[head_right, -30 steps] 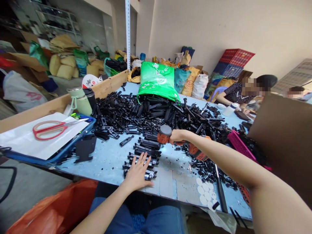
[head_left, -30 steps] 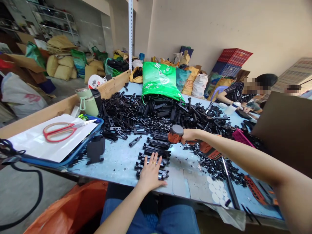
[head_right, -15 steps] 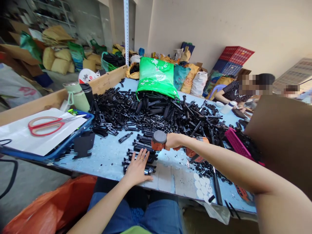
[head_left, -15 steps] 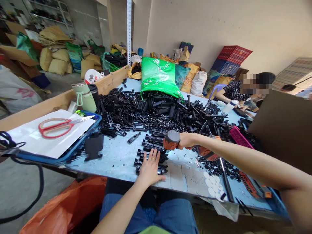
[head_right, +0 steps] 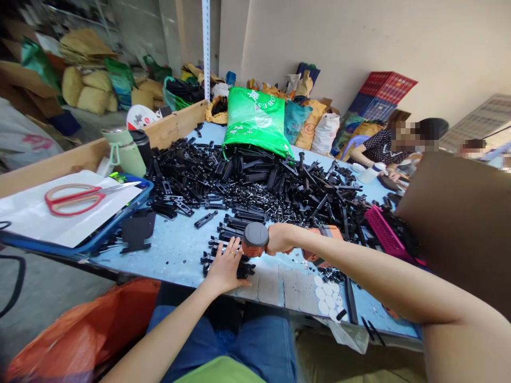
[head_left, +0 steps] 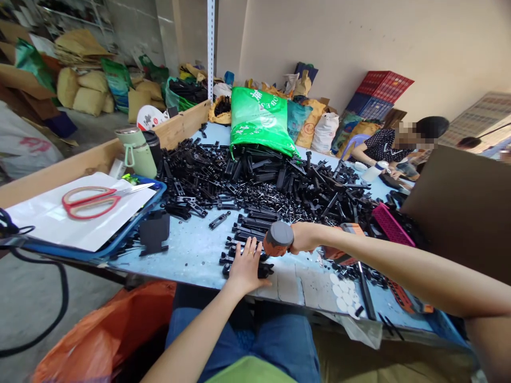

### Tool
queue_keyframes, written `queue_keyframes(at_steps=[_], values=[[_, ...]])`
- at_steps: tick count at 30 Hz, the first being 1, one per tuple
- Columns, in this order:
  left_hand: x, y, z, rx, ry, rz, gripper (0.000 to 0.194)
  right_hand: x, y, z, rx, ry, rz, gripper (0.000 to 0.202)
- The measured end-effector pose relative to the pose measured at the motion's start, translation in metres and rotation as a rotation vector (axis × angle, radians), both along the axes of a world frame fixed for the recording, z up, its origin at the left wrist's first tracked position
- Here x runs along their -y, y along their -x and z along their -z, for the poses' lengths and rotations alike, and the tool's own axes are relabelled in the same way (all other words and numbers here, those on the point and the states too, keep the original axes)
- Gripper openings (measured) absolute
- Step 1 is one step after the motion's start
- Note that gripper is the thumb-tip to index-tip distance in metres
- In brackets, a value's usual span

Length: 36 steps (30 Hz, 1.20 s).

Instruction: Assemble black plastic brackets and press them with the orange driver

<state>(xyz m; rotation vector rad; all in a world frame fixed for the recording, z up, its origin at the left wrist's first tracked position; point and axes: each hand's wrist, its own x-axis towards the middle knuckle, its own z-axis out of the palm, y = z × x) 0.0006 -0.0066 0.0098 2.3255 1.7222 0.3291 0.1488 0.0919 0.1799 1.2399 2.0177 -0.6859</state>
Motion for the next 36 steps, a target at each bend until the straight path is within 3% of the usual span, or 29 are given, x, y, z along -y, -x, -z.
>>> queue_keyframes(at_steps=[6,10,14,20,24,27,31,36], values=[[0.002,0.0,0.0,-0.017,-0.043,-0.005,0.11,0.023,-0.001,-0.011,0.048,-0.189,-0.132,0.023],[0.002,0.0,0.004,-0.003,-0.081,0.0,0.102,0.04,0.003,-0.011,0.065,-0.134,-0.162,0.022],[0.003,-0.001,0.005,-0.014,-0.074,-0.002,0.102,0.045,0.002,0.0,0.042,-0.113,-0.145,0.024],[0.002,-0.002,0.003,-0.079,-0.061,-0.006,0.106,0.042,-0.04,0.016,-0.225,0.139,0.182,0.024],[0.0,-0.002,0.003,-0.106,-0.076,0.007,0.109,0.044,-0.085,0.02,-0.497,0.174,0.421,0.019],[0.002,0.002,0.003,-0.055,-0.169,0.069,0.095,0.044,-0.127,0.018,-0.665,0.06,0.596,0.024],[0.009,0.007,0.006,0.099,-0.306,0.241,0.034,0.034,-0.199,0.015,-0.708,-0.182,0.897,0.022],[0.012,0.008,0.011,0.224,-0.289,0.268,0.023,0.021,-0.289,0.017,-0.585,-0.504,1.293,0.024]])
